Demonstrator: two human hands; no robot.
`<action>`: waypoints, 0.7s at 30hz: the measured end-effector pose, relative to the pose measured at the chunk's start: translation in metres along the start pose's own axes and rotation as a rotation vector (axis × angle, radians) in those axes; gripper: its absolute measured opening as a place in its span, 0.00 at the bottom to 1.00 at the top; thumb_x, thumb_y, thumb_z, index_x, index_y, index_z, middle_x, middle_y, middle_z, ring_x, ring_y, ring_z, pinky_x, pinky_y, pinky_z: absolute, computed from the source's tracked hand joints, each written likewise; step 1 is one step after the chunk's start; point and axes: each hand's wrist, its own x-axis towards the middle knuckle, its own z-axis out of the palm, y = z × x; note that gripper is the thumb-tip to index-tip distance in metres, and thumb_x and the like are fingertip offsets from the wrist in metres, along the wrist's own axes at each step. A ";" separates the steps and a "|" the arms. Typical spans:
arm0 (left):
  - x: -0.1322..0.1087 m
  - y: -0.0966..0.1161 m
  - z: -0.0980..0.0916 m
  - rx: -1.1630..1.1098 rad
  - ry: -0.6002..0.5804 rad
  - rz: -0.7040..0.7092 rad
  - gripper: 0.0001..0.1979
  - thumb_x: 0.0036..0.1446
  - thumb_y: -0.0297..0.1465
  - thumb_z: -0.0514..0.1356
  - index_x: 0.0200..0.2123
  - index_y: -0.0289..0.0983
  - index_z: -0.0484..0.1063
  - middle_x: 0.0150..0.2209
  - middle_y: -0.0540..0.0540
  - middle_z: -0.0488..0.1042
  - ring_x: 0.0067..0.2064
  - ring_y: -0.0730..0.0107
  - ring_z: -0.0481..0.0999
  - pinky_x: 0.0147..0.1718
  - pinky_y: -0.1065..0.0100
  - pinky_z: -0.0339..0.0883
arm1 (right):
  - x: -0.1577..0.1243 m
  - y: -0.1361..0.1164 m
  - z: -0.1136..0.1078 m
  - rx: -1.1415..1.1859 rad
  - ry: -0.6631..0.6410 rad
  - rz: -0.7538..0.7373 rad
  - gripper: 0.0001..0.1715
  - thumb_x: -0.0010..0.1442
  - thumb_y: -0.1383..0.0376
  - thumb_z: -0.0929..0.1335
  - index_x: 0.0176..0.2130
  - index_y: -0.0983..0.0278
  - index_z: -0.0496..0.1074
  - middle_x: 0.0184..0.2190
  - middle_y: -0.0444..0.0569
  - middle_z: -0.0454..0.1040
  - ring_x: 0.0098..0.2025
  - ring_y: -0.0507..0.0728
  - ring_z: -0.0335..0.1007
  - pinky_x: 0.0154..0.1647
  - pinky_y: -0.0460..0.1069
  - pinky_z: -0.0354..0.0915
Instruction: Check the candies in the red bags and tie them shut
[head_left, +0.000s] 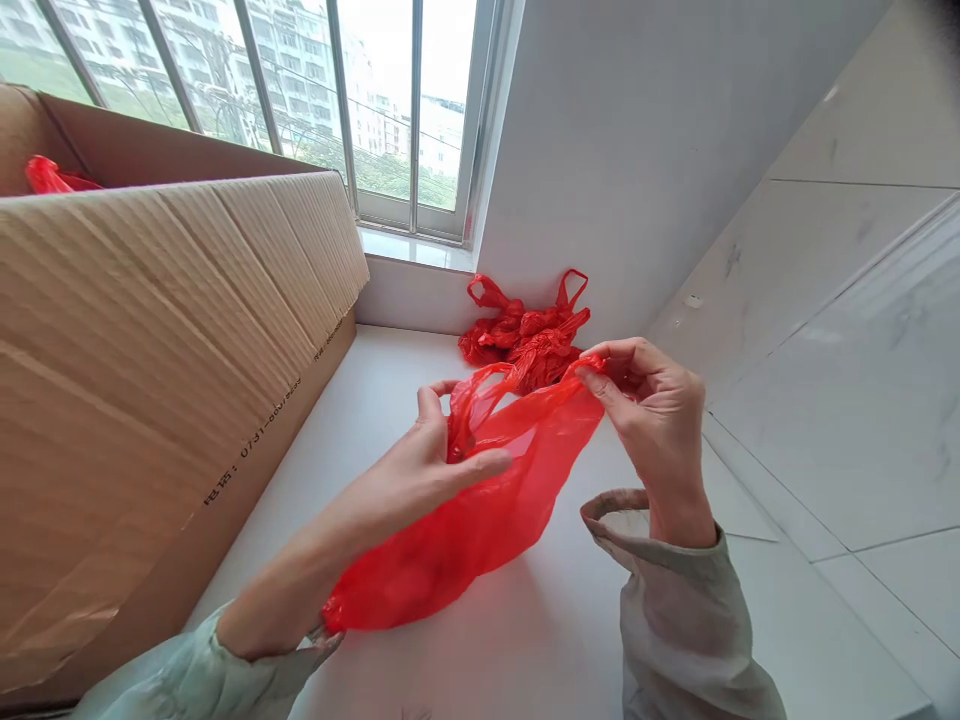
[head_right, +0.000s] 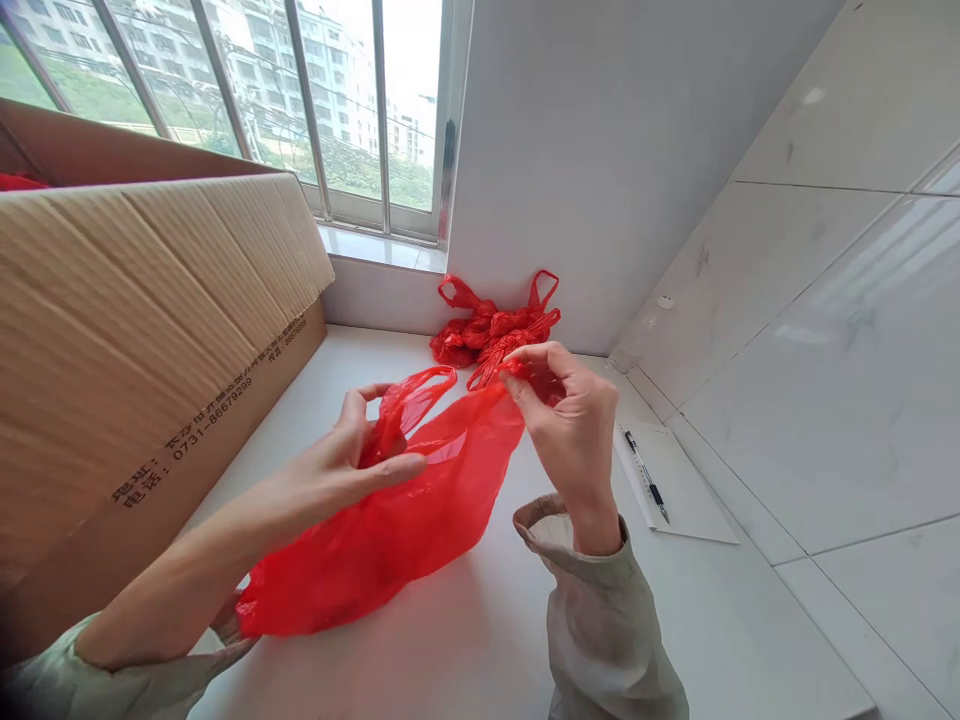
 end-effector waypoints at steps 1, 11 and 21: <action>-0.002 -0.001 0.003 0.057 -0.061 0.025 0.39 0.54 0.43 0.68 0.60 0.46 0.47 0.38 0.52 0.74 0.37 0.67 0.76 0.32 0.68 0.71 | -0.004 -0.010 0.002 0.031 -0.053 -0.018 0.02 0.57 0.65 0.72 0.34 0.60 0.76 0.32 0.44 0.78 0.33 0.53 0.74 0.34 0.48 0.70; -0.014 0.000 0.014 0.049 -0.237 0.162 0.20 0.64 0.39 0.56 0.21 0.40 0.59 0.21 0.54 0.61 0.24 0.74 0.59 0.23 0.71 0.55 | -0.022 -0.050 0.009 0.343 -0.522 -0.082 0.15 0.64 0.63 0.69 0.51 0.56 0.76 0.49 0.47 0.78 0.46 0.56 0.77 0.43 0.50 0.75; -0.002 0.003 0.006 -0.381 -0.345 -0.287 0.37 0.67 0.52 0.44 0.19 0.34 0.74 0.20 0.43 0.73 0.23 0.72 0.72 0.26 0.73 0.69 | -0.005 -0.018 -0.006 0.293 -0.628 0.369 0.14 0.59 0.55 0.72 0.38 0.62 0.75 0.24 0.42 0.73 0.25 0.50 0.67 0.26 0.45 0.66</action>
